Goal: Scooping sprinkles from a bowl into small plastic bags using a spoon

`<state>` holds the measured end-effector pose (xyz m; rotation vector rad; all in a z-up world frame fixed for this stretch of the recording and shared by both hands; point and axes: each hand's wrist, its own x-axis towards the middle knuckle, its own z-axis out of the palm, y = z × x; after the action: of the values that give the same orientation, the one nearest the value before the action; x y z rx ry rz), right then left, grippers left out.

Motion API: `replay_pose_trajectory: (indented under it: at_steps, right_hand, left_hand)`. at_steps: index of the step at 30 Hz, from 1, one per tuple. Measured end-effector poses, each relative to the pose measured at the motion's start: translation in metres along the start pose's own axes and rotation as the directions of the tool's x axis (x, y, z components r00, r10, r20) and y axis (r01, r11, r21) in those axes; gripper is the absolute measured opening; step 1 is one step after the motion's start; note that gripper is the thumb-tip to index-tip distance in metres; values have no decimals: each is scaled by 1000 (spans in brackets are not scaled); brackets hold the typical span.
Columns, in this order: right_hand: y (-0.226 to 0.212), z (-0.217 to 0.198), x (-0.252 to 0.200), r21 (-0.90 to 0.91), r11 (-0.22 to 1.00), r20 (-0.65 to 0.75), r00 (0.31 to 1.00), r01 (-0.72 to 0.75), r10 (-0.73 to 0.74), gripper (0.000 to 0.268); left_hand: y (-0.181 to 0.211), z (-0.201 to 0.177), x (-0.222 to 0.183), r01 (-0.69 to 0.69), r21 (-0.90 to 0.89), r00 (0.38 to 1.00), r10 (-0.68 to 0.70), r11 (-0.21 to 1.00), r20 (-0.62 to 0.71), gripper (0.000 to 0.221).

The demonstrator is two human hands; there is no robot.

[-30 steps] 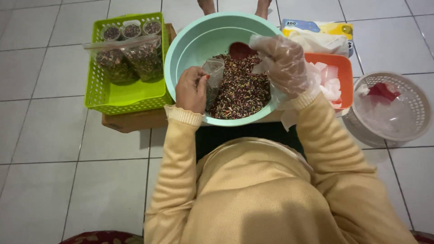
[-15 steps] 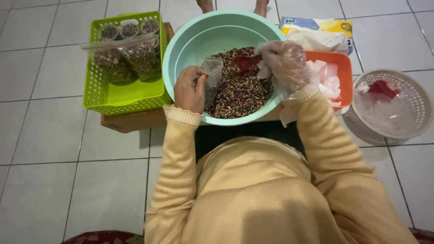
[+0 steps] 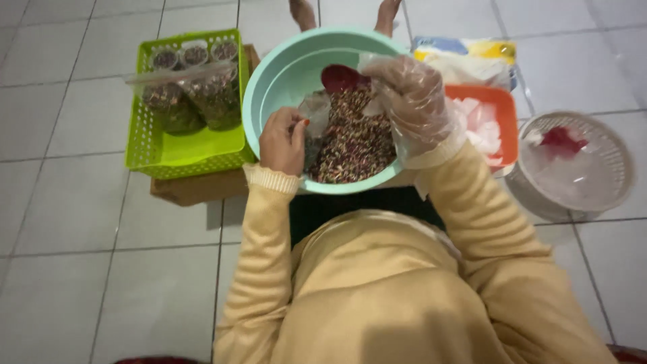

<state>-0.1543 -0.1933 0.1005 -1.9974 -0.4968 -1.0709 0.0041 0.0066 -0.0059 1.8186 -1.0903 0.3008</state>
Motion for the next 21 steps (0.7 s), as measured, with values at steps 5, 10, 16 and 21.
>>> replay_pose_trajectory:
  at_steps: [5, 10, 16, 21]
  right_hand:
    - [-1, 13, 12, -84, 996, -4, 1000, -29, 29, 15]
    - [23, 3, -26, 31, 940, -22, 940, -339, 339, 18]
    - [35, 29, -44, -107, 687, -165, 694, -719, 701, 19]
    - [27, 13, -36, -223, 612, -246, 652, -758, 718, 14]
  left_hand:
    - [-21, 9, -2, -34, 54, 999, 35, 998, -5, 8]
    - [-18, 11, -1, -14, 37, 1000, 14, 999, -15, 9]
    - [-15, 12, -1, -21, 36, 1000, 22, 999, -16, 9]
    - [-18, 12, -2, -17, 22, 1000, 17, 1000, -18, 9]
